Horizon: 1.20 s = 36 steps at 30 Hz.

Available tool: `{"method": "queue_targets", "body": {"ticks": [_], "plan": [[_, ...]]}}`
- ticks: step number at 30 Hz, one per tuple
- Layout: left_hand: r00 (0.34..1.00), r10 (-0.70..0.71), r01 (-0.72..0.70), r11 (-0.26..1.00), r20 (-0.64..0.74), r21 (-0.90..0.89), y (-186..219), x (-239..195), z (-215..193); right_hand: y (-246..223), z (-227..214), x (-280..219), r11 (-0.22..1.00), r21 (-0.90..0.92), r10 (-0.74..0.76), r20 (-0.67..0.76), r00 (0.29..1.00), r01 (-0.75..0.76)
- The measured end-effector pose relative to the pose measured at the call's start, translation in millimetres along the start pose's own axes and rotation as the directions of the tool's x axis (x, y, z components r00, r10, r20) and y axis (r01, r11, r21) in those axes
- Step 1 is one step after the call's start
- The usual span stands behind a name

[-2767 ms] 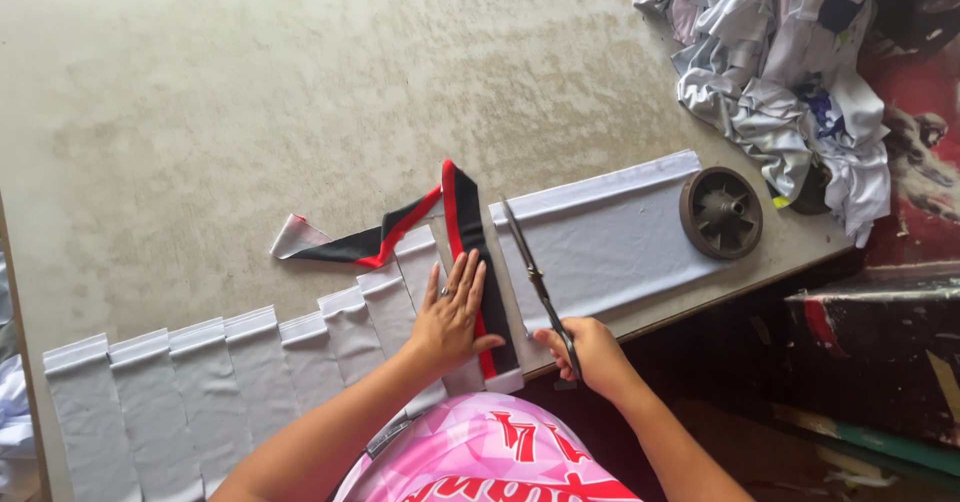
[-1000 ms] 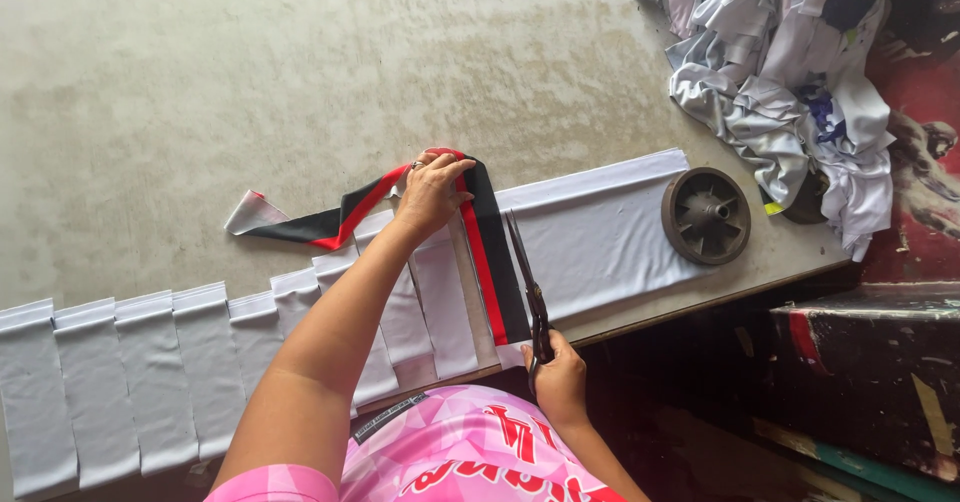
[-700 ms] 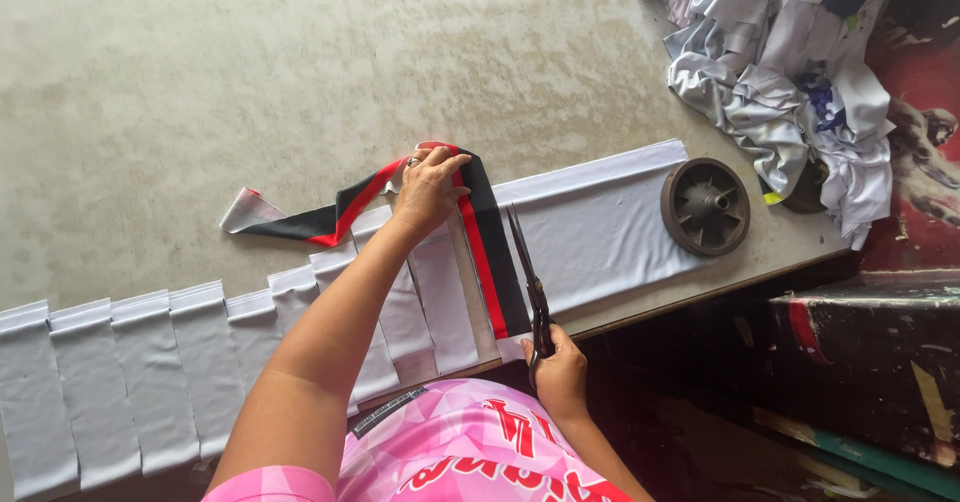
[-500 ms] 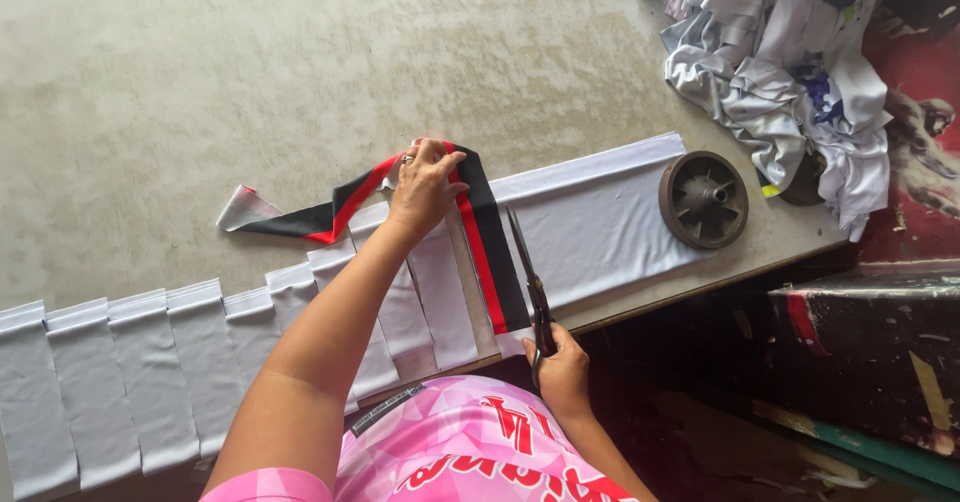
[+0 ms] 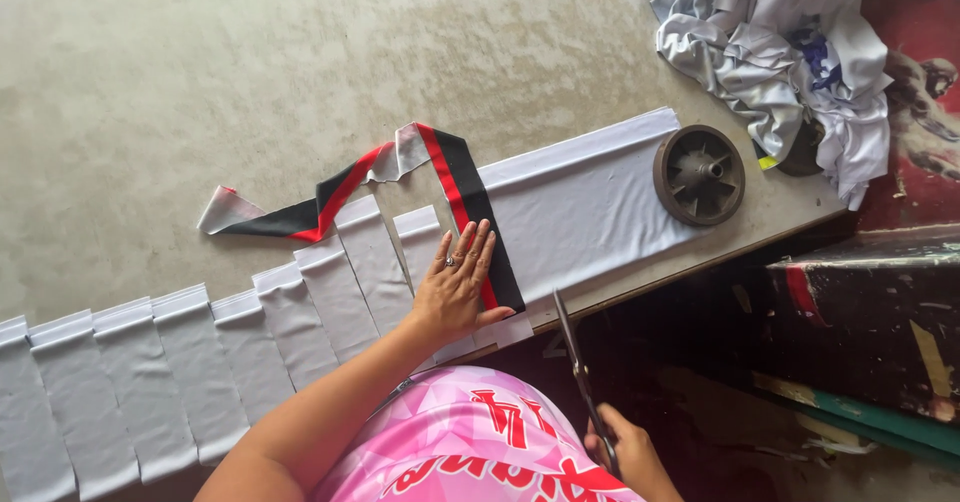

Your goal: Using large scissors to cut individual strips of fabric from a larger piece on a cutting table, using a heavy metal weight to keep the fabric in place.

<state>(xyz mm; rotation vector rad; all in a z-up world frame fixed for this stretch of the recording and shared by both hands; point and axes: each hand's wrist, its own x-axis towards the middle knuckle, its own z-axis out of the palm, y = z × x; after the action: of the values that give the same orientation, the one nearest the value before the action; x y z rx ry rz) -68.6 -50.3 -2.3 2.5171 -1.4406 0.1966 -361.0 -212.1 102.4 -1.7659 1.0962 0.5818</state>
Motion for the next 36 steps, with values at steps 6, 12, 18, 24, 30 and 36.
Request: {"method": "queue_targets", "body": {"ticks": [6,12,18,24,30,36], "plan": [[1.000,-0.007,0.007,1.000,-0.002,-0.011,1,0,7,46,-15,12,0.990,-0.137,-0.009,0.147,0.989,0.029],[1.000,-0.012,0.012,1.000,0.018,0.012,1,0,10,45,15,66,0.976,-0.055,-0.188,0.265,0.946,0.210],[0.999,-0.022,0.022,1.000,0.035,0.009,2,0,7,25,37,70,0.985,-0.059,-0.146,0.187,0.971,0.159],[1.000,-0.019,0.019,1.000,0.023,-0.003,2,0,6,55,45,83,0.970,0.005,-0.242,0.132,0.961,0.244],[0.999,-0.019,0.019,1.000,0.032,0.006,3,1,9,30,41,62,0.979,0.000,-0.205,0.063,0.977,0.206],[1.000,-0.013,0.014,1.000,0.002,-0.017,2,0,4,29,36,70,0.983,-0.029,-0.173,0.172,0.970,0.181]]}}
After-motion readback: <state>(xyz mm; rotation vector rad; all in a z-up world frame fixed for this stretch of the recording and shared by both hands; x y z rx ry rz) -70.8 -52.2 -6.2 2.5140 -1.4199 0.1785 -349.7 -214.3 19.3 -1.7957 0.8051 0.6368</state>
